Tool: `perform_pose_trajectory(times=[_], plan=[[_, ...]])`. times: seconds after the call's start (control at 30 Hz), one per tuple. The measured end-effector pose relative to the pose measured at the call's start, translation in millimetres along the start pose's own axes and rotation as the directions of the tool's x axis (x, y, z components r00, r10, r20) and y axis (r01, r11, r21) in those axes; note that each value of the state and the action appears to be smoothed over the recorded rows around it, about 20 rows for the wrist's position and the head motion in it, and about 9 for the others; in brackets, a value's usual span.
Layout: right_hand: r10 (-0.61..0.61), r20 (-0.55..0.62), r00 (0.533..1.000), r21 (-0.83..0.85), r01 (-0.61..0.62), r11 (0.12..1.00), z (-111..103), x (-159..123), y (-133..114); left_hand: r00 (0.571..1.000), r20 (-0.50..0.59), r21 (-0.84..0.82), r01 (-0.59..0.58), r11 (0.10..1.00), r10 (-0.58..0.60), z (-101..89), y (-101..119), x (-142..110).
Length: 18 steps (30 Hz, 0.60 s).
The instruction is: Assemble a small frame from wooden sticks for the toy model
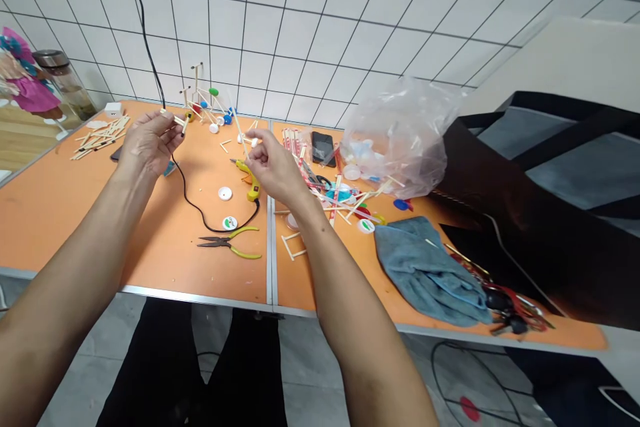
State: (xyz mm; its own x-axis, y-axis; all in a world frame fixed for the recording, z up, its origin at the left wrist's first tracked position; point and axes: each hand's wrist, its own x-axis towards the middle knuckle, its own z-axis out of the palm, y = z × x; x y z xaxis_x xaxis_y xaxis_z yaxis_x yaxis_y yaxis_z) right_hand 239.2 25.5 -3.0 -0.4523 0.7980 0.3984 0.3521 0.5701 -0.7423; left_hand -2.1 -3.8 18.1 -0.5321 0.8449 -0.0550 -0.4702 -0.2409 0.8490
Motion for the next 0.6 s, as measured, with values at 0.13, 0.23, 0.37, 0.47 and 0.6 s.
perform_pose_trajectory(times=[0.13,0.23,0.37,0.47,0.6], plan=[[0.162,-0.055,0.985,0.357,-0.132,0.925,6.1,0.3,-6.9,0.976,0.168,0.106,0.124,0.987,-0.14,6.4,-10.9,-14.2],[0.26,-0.09,0.961,0.471,-0.189,0.862,6.8,0.3,-9.2,0.906,0.346,0.239,0.168,0.956,-0.246,6.6,-16.3,-21.1],[0.332,-0.104,0.937,0.562,-0.22,0.797,10.6,-0.4,-10.9,0.834,0.477,0.341,0.114,0.933,-0.276,5.7,-23.0,-26.4],[0.349,-0.073,0.934,0.583,-0.244,0.775,17.9,-1.3,-13.7,0.836,0.49,0.366,0.061,0.928,-0.248,7.8,-29.3,-30.0],[0.366,-0.041,0.93,0.586,-0.275,0.762,26.9,-2.3,-17.5,0.867,0.46,0.368,0.01,0.93,-0.191,11.9,-35.9,-33.6]])
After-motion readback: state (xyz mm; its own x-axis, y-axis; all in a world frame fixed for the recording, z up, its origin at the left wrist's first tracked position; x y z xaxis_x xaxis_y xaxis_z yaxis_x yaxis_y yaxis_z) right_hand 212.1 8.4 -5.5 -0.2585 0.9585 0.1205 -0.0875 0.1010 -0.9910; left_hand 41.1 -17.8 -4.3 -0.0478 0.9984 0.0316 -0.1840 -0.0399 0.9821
